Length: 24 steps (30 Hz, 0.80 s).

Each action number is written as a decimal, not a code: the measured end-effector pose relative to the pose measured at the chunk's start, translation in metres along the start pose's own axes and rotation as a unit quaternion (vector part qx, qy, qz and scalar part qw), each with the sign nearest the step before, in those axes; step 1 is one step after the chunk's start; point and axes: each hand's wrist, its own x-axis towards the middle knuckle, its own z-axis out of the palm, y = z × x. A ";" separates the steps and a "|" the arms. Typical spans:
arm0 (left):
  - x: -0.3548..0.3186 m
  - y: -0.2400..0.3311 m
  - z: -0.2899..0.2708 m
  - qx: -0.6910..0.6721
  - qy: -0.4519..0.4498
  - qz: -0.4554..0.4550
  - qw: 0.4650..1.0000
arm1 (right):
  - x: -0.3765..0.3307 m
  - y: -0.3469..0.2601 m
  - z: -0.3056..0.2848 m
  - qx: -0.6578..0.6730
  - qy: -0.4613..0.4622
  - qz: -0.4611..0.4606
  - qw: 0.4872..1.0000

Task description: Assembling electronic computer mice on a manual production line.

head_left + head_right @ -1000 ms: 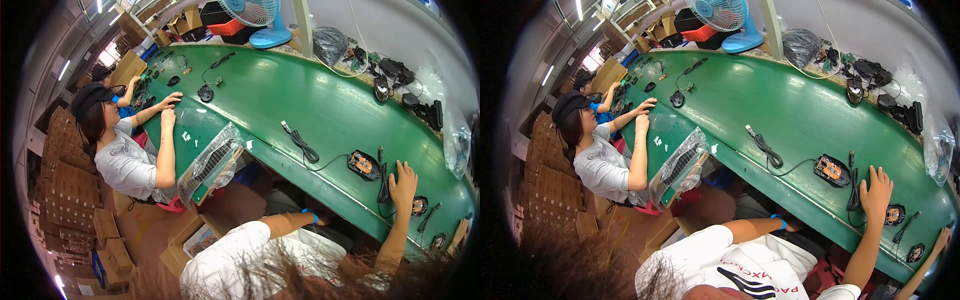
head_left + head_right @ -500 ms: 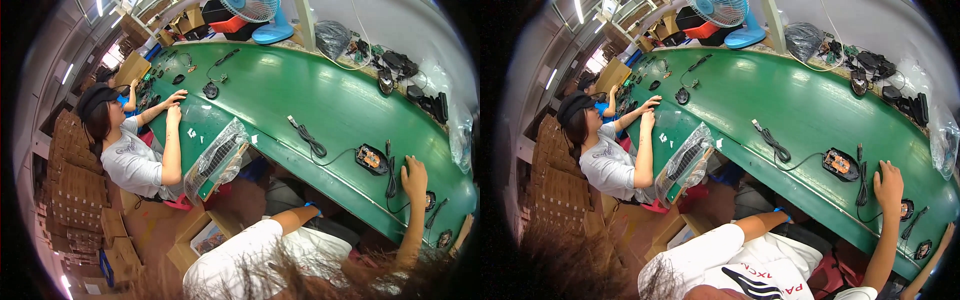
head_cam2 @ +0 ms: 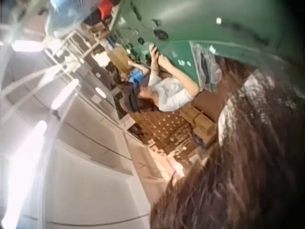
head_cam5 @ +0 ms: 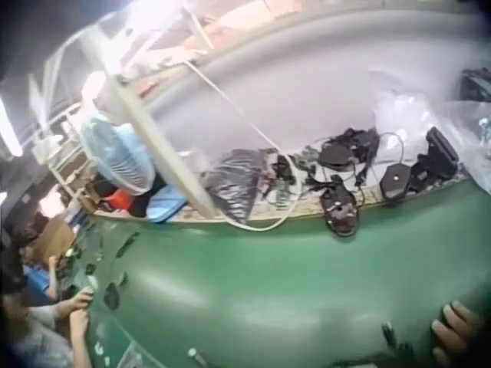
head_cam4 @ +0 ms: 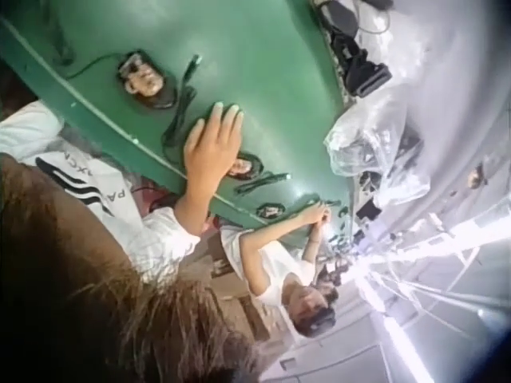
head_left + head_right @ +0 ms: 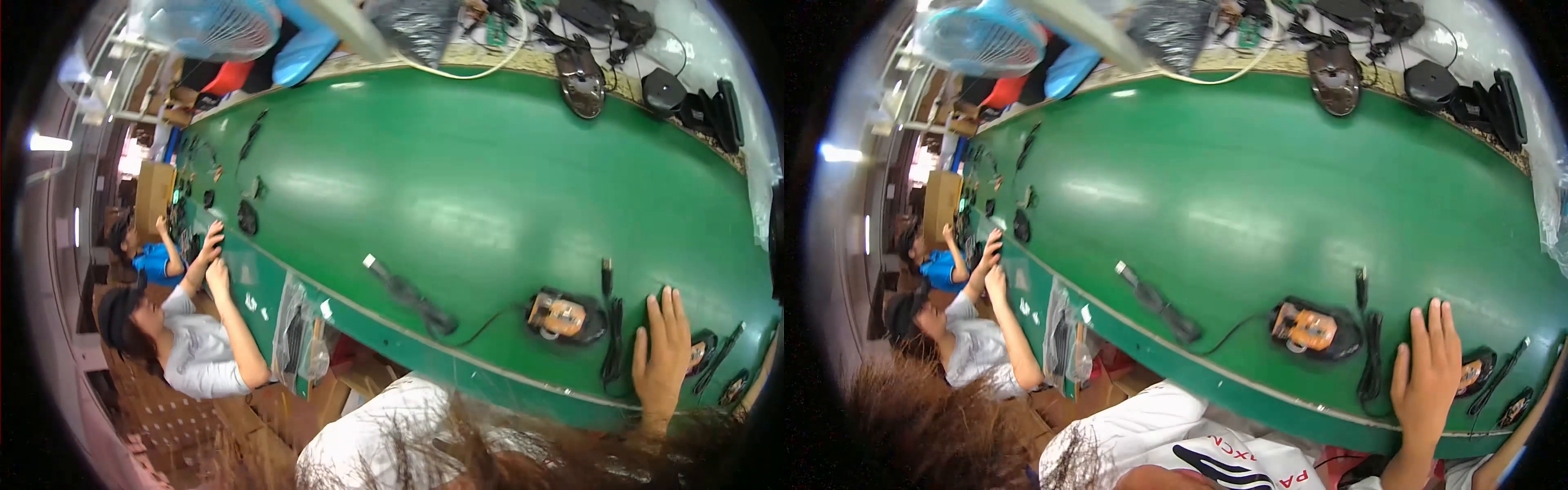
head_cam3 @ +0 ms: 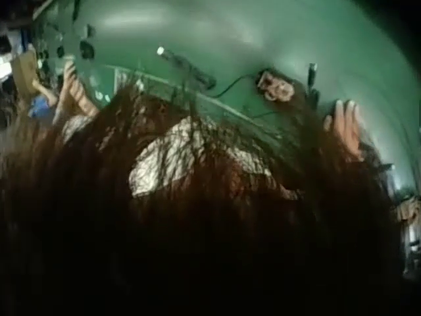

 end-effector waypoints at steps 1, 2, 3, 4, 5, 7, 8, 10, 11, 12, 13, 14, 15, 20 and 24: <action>0.008 0.003 -0.002 -0.007 -0.017 0.001 1.000 | 0.001 0.002 -0.006 0.005 -0.008 0.009 1.000; 0.008 0.001 0.005 -0.016 -0.038 -0.007 0.999 | 0.000 0.004 -0.008 0.019 -0.020 0.015 1.000; 0.006 -0.001 0.012 -0.025 -0.058 -0.017 0.998 | 0.002 0.006 -0.008 0.025 -0.040 0.025 0.999; 0.008 0.002 0.015 -0.034 -0.071 -0.022 0.997 | 0.003 0.010 -0.007 0.044 -0.042 0.028 0.998; 0.009 0.004 0.018 -0.042 -0.082 -0.028 0.995 | 0.005 0.012 -0.006 0.064 -0.042 0.030 0.997; 0.010 0.016 0.027 -0.062 -0.098 -0.038 0.993 | 0.003 0.018 -0.007 0.077 -0.056 0.033 0.995; 0.009 0.022 0.032 -0.071 -0.104 -0.043 0.991 | 0.001 0.020 -0.008 0.079 -0.051 0.039 0.995; 0.006 0.014 0.034 -0.074 -0.101 -0.063 0.990 | 0.001 0.025 0.005 0.091 -0.021 0.038 0.995; 0.005 0.011 0.034 -0.074 -0.098 -0.072 0.990 | 0.002 0.025 0.006 0.091 -0.022 0.035 0.995; 0.004 0.007 0.035 -0.073 -0.095 -0.080 0.990 | 0.003 0.024 0.003 0.084 -0.027 0.029 0.996; 0.003 0.004 0.036 -0.070 -0.092 -0.086 0.990 | 0.004 0.022 -0.001 0.077 -0.032 0.024 0.996; 0.002 -0.001 0.040 -0.067 -0.089 -0.092 0.990 | 0.002 0.021 -0.002 0.071 -0.035 0.019 0.997; 0.000 -0.005 0.043 -0.062 -0.085 -0.097 0.990 | 0.002 0.019 -0.005 0.068 -0.030 0.018 0.997; -0.022 -0.005 0.086 -0.037 -0.077 -0.102 0.991 | -0.003 0.012 -0.004 -0.011 0.005 -0.020 1.000; -0.036 0.024 0.101 -0.006 -0.066 -0.082 0.994 | -0.010 0.010 0.011 -0.010 0.080 -0.036 0.996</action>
